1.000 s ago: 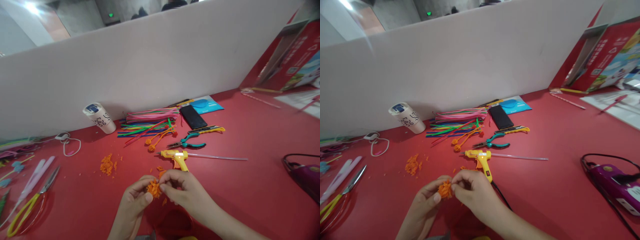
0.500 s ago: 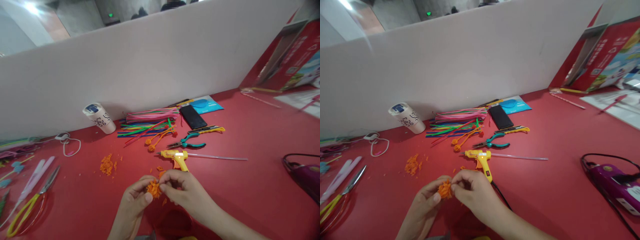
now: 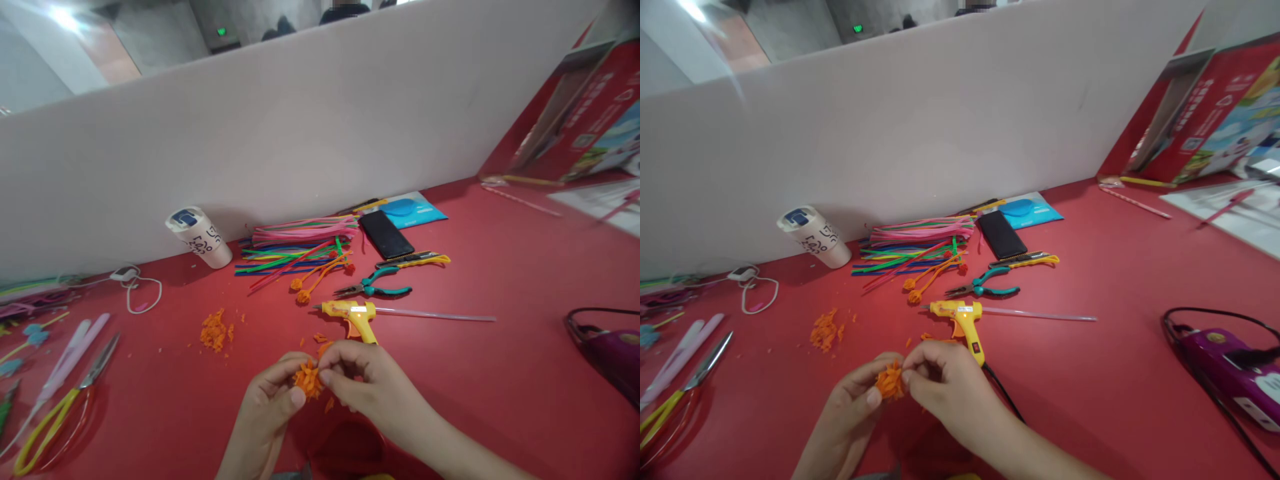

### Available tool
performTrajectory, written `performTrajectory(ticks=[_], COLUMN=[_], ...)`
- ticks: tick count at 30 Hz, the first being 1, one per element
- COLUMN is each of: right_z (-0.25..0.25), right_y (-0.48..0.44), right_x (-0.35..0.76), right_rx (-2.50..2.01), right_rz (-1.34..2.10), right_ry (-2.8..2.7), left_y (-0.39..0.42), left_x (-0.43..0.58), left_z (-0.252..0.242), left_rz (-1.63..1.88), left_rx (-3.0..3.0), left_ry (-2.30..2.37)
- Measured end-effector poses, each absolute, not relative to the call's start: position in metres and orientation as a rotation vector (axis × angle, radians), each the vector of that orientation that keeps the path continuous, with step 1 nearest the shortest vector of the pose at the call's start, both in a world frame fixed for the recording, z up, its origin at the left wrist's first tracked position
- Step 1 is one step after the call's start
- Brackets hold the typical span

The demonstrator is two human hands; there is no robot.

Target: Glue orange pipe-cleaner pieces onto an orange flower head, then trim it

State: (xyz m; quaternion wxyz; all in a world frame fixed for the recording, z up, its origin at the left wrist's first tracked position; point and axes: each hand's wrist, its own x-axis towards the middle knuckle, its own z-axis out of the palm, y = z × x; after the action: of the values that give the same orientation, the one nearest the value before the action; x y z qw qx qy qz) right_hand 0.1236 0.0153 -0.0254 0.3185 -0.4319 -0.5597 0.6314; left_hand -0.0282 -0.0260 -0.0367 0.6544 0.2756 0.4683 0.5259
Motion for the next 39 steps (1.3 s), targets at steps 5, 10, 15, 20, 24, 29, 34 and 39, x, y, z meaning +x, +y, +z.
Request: performTrajectory(ticks=[5,10,15,20,24,29,34,39], right_z=[-0.025,-0.023,-0.022,-0.023,-0.023,-0.018,-0.011,-0.014], right_y=[0.014,0.014,0.015,0.015,0.015,0.016,0.02,0.021], right_x=[0.124,0.124,0.124,0.123,0.122,0.125,0.132,0.132], right_rx=[-1.135,-1.142,-1.144,-1.147,-1.141,-1.134,-1.13,-1.119], right_rz=[1.661,1.665,1.671,1.665,1.648,1.642,1.601,1.553], right_ry=[-1.486,-1.486,-1.478,-1.476,-1.492,-1.485,-1.453,-1.489], left_y=[-0.025,-0.025,-0.023,-0.022,-0.022,-0.023,-0.024,-0.024], left_x=[-0.027,-0.028,-0.029,-0.029,-0.029,-0.029,-0.029,-0.028], left_z=[-0.034,-0.037,-0.041,-0.04,-0.041,-0.039,-0.031,-0.034], left_rz=[1.194,1.19,1.197,1.2,1.201,1.2,1.18,1.179], left_rx=[0.626,0.622,0.629,0.647,0.645,0.601,0.544,0.676], left_ry=[1.067,1.037,0.987,0.946,0.944,0.946,0.912,0.888])
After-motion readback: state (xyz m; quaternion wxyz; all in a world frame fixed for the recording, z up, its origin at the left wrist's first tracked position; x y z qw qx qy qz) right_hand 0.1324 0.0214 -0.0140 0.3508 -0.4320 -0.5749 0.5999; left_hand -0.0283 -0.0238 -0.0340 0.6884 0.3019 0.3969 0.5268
